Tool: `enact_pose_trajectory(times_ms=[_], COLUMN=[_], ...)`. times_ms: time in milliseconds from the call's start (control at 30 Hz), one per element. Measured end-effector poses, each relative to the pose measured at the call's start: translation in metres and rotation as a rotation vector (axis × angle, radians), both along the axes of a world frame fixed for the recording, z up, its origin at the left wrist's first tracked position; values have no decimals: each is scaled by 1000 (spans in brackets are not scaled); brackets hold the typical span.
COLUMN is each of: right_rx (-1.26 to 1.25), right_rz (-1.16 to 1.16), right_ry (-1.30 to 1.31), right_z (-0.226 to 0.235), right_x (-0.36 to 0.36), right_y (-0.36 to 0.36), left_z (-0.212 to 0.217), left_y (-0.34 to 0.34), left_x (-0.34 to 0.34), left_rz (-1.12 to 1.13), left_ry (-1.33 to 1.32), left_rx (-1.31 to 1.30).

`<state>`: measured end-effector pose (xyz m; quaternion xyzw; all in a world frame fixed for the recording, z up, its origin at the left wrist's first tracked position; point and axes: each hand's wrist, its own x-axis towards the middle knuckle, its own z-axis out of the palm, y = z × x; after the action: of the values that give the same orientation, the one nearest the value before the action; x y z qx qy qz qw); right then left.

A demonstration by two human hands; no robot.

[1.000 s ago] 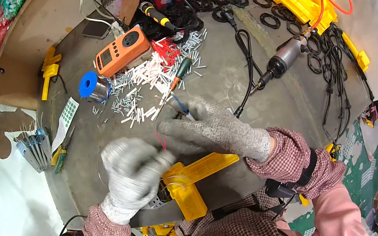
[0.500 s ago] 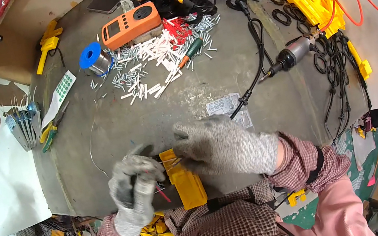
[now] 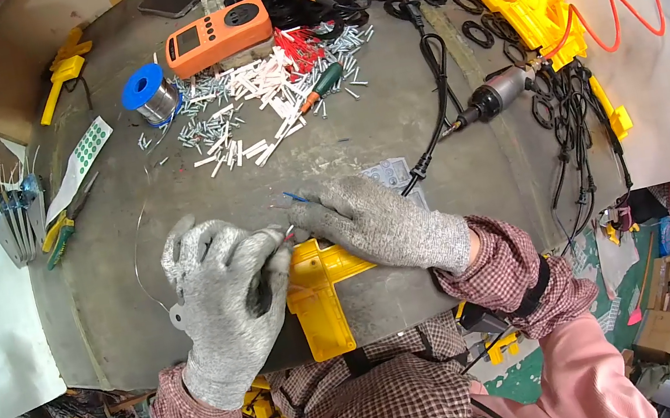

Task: Assembling and soldering components into a yellow handheld device housing.

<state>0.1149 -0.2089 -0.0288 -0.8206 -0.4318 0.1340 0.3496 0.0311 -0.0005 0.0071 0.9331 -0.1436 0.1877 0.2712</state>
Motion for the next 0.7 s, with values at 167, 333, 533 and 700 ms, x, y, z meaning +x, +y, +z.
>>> enact_pose_trajectory(times_ms=[167,333,533,700], right_rx=[51,47,58,448], right_rz=[-92,-35,-158,-239], right_ry=[225,134,456,1019], right_z=[12,18,11,27], right_x=[-1,-1,10,3], right_y=[8,7,4,22], left_z=[7,-1,-4,0], left_y=[-3,2,8,8], left_x=[4,5,4,8], left_rz=[36,-7,-47,-16], left_ry=[68,513,422,594], left_rx=[197,-735,-601,-737])
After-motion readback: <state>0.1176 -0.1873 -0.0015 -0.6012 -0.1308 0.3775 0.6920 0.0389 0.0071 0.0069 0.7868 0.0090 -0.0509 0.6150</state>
